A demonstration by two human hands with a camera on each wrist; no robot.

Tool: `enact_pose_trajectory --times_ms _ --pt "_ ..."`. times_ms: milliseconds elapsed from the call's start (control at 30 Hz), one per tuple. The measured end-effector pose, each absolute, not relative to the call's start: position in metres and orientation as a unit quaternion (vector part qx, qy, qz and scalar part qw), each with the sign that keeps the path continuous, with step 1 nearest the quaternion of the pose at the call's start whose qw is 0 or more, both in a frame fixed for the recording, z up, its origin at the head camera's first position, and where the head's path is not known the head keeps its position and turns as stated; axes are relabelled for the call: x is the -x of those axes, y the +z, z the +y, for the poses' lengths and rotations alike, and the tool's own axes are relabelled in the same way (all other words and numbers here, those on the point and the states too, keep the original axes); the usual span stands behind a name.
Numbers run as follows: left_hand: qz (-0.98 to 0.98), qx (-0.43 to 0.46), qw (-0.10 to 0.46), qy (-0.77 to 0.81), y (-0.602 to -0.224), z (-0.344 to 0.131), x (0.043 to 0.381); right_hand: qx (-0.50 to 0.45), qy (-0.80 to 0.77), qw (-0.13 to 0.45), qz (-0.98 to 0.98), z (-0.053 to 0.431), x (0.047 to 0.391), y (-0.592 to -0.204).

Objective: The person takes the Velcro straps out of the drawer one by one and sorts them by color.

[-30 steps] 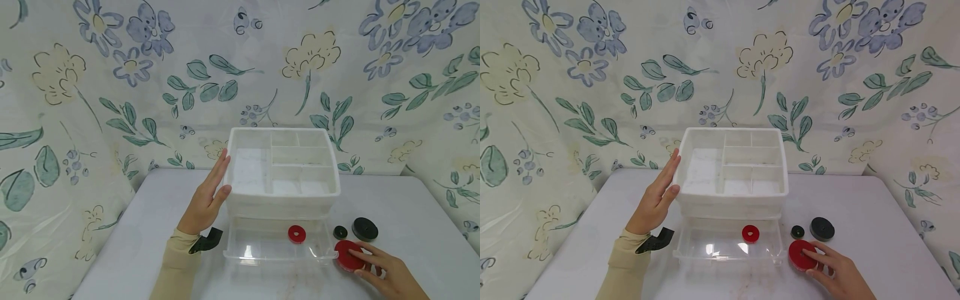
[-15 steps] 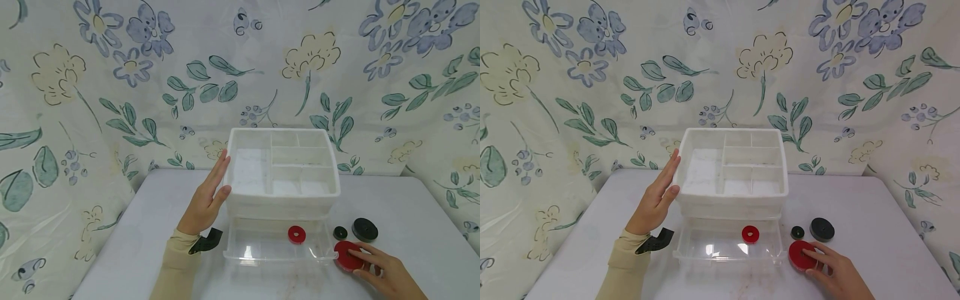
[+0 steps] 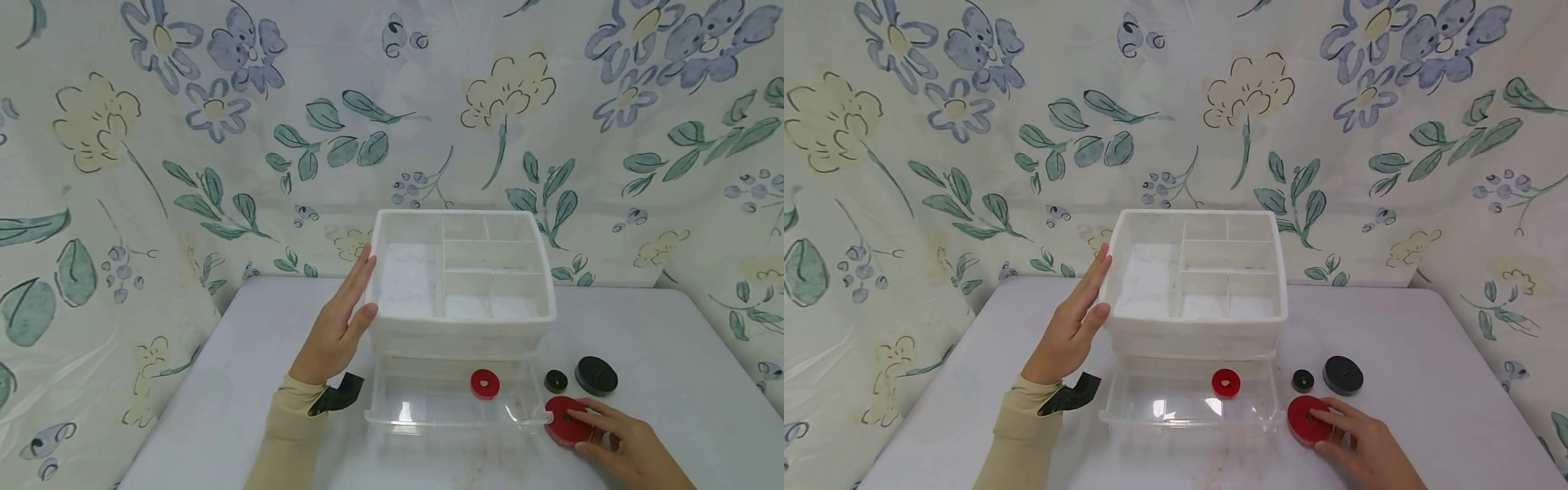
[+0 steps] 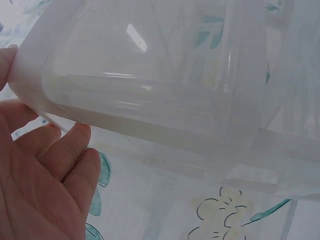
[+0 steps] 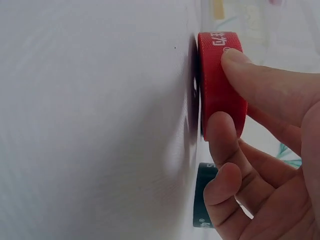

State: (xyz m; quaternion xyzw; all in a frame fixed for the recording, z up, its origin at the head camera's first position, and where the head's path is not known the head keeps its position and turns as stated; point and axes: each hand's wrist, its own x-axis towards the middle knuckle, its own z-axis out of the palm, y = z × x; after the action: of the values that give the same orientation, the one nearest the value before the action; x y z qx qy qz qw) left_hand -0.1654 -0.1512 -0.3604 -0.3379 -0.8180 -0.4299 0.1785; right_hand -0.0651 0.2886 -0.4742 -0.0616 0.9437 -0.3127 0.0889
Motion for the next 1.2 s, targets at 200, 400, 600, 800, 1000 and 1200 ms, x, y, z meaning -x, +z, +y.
enact_pose_trajectory --times_ms 200,400,600,800,1000,1200 --pt "-0.817 0.338 0.179 -0.431 -0.36 -0.151 0.164 0.067 -0.315 0.088 0.943 0.289 0.065 -0.474" --pt "-0.817 0.338 0.178 -0.431 -0.36 -0.151 0.164 0.057 -0.315 0.088 0.943 0.288 0.066 -0.476" --pt "-0.815 0.338 0.177 -0.436 -0.362 -0.152 0.165 0.033 -0.314 0.095 0.944 0.287 0.067 -0.476" --pt "-0.816 0.337 0.174 -0.436 -0.361 -0.151 0.165 0.01 -0.292 0.103 0.951 0.287 0.068 -0.465" --pt "-0.818 0.336 0.177 -0.433 -0.36 -0.151 0.165 0.03 -0.282 0.045 0.958 0.286 0.065 -0.447" --pt "-0.818 0.336 0.178 -0.431 -0.36 -0.152 0.165 0.05 -0.297 -0.037 0.953 0.275 0.06 -0.435"
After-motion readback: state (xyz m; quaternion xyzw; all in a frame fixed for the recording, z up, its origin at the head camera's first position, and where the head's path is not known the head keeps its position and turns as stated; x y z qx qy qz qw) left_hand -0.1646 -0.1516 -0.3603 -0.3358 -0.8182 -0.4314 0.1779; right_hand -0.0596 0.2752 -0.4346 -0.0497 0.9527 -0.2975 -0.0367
